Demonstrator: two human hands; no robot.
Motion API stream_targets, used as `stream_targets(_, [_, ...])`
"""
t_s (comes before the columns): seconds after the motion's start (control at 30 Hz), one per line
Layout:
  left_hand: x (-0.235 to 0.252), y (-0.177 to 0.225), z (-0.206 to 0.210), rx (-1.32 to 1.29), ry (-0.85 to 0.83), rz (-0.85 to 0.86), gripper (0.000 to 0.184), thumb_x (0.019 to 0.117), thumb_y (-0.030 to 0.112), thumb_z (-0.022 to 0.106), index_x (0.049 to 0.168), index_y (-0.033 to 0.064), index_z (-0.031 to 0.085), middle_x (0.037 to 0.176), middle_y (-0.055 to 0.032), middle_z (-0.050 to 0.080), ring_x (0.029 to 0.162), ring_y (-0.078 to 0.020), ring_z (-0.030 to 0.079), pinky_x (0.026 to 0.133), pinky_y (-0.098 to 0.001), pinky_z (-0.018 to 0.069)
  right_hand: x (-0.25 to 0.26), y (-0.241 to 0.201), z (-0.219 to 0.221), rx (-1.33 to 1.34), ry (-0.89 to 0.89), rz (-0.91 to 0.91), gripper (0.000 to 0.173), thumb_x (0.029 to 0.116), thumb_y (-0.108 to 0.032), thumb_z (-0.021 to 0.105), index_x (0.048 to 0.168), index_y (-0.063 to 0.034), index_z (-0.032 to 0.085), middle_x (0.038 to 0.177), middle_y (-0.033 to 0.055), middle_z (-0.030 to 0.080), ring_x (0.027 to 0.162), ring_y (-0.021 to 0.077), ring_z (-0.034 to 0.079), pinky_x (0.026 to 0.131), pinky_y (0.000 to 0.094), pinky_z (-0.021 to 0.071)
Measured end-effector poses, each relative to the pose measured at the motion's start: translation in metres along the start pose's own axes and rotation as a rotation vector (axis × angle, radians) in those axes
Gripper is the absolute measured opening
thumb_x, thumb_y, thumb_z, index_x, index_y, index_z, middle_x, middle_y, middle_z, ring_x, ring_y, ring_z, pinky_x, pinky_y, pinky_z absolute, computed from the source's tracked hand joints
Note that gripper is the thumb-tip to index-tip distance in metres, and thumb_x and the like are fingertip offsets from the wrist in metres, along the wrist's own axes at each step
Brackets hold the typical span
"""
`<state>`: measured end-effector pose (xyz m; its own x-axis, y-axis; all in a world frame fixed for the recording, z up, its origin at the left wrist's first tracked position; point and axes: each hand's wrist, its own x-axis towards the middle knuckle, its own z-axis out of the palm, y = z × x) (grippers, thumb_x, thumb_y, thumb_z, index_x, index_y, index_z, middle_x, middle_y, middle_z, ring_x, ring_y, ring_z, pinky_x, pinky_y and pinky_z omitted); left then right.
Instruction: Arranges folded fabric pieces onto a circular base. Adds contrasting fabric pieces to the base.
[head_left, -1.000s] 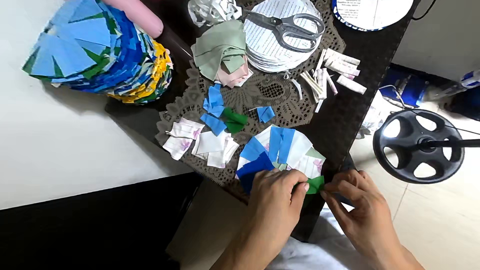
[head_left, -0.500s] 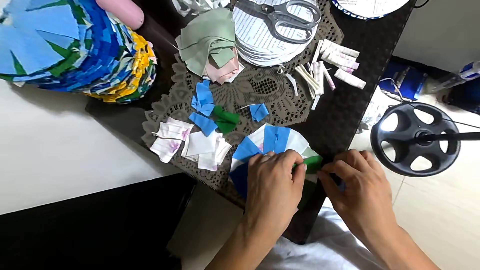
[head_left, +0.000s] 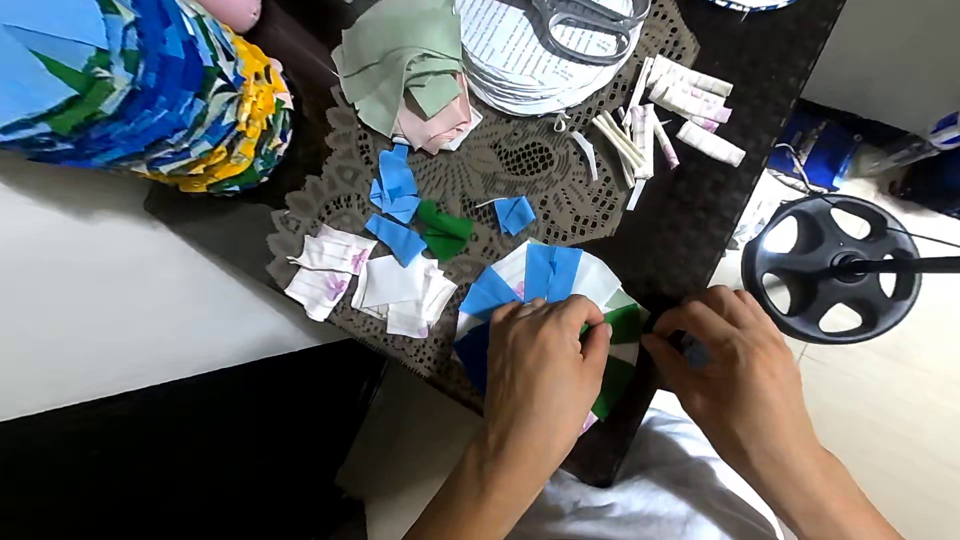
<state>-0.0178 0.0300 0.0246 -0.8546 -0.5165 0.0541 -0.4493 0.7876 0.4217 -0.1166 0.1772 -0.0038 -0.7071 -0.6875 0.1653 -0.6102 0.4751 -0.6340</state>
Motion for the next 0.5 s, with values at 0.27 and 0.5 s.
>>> stream_targets(0.27, [0.0, 0.0, 0.0, 0.019, -0.007, -0.015, 0.015, 0.0915, 0.023, 0.066, 0.085, 0.0139, 0.076, 0.068, 0.0021, 0.067, 0.066, -0.013, 0.063, 0.082, -0.0443, 0.0495, -0.016, 0.034, -0.013, 0.202, 0.114, 0.099, 0.017, 0.0959, -0.02, 0.06, 0.097, -0.008, 0.073, 0.092, 0.0021, 0.067, 0.089, 0.0026, 0.06, 0.077, 0.0172, 0.047])
stream_targets(0.5, [0.002, 0.001, -0.001, 0.026, -0.021, -0.017, 0.014, 0.0916, 0.023, 0.067, 0.086, 0.0132, 0.076, 0.067, 0.0017, 0.066, 0.065, -0.0128, 0.062, 0.079, -0.0438, 0.0492, -0.019, 0.024, 0.003, 0.158, 0.201, -0.032, 0.014, 0.0964, -0.02, 0.064, 0.096, -0.0146, 0.077, 0.099, 0.007, 0.067, 0.099, 0.0168, 0.058, 0.088, 0.0314, 0.0441])
